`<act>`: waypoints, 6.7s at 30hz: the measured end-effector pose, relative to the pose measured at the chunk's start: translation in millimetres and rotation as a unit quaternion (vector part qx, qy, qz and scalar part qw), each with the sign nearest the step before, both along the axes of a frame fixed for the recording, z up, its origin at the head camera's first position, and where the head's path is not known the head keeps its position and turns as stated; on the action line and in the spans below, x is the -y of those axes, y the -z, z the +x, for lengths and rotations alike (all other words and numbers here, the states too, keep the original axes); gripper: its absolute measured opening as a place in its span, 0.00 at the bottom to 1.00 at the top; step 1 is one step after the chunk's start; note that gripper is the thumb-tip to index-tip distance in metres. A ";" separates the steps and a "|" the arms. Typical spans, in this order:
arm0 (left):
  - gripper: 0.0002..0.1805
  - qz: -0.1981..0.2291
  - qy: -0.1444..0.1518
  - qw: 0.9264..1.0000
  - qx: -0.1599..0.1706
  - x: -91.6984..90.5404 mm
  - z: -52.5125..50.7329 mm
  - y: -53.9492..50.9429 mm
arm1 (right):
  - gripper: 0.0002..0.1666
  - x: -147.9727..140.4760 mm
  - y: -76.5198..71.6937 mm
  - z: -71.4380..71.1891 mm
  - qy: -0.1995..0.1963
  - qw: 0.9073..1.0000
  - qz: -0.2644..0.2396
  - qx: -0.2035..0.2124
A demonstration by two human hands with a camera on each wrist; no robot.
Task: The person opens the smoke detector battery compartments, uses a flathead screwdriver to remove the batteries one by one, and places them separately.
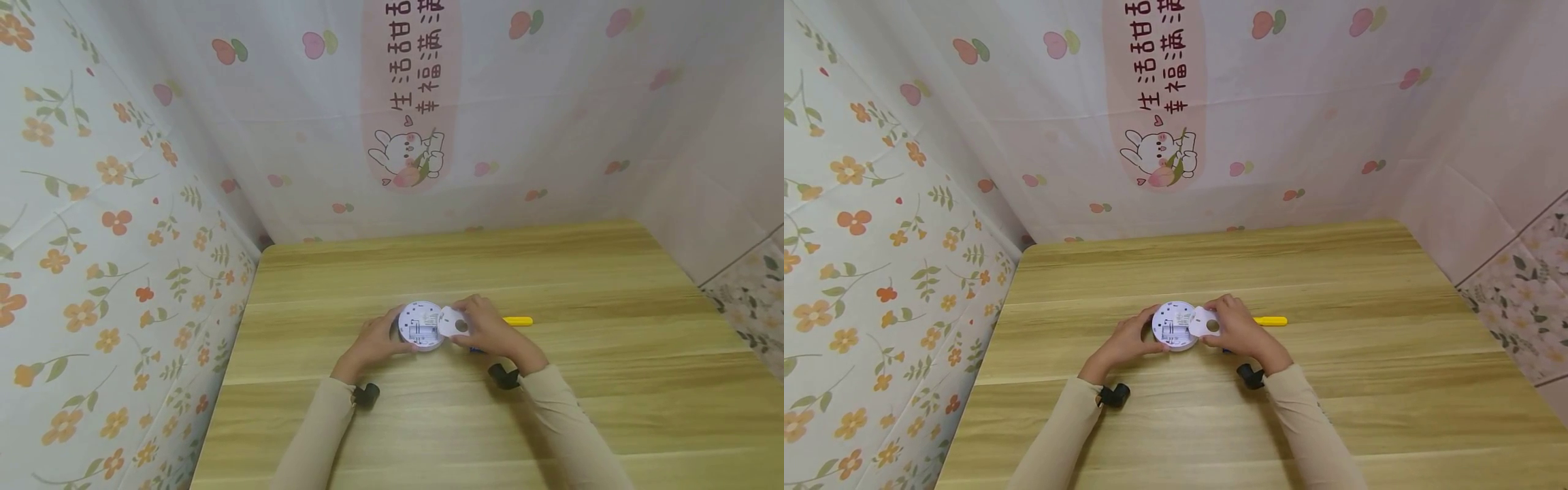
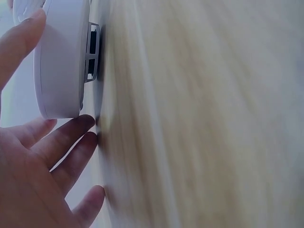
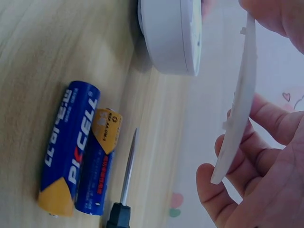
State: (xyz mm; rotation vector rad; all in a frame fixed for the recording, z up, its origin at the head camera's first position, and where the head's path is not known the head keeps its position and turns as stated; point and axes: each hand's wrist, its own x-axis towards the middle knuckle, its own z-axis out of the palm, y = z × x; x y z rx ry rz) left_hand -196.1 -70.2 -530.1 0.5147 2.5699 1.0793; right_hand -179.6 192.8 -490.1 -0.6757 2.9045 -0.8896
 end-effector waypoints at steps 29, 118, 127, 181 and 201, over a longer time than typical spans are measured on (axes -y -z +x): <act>0.53 0.025 -0.026 0.999 0.020 1.8 3.9 -3.4 | 0.35 2.8 6.5 1.9 0.000 1.000 0.002 0.007; 0.42 -0.010 -0.008 1.000 -0.005 1.6 -1.3 -3.7 | 0.57 22.6 9.0 -23.2 -0.042 0.992 0.050 0.105; 0.41 -0.004 -0.009 1.000 0.003 1.9 -1.4 -3.1 | 0.52 21.4 10.1 -21.3 -0.041 0.991 0.063 0.111; 0.33 0.002 -0.010 1.000 0.004 3.4 -8.5 -9.8 | 0.45 21.0 22.5 -25.5 -0.009 0.995 0.017 0.095; 0.45 0.076 -0.003 0.996 0.049 8.1 -4.9 -0.8 | 0.46 18.2 23.7 -19.9 -0.007 0.994 0.006 0.107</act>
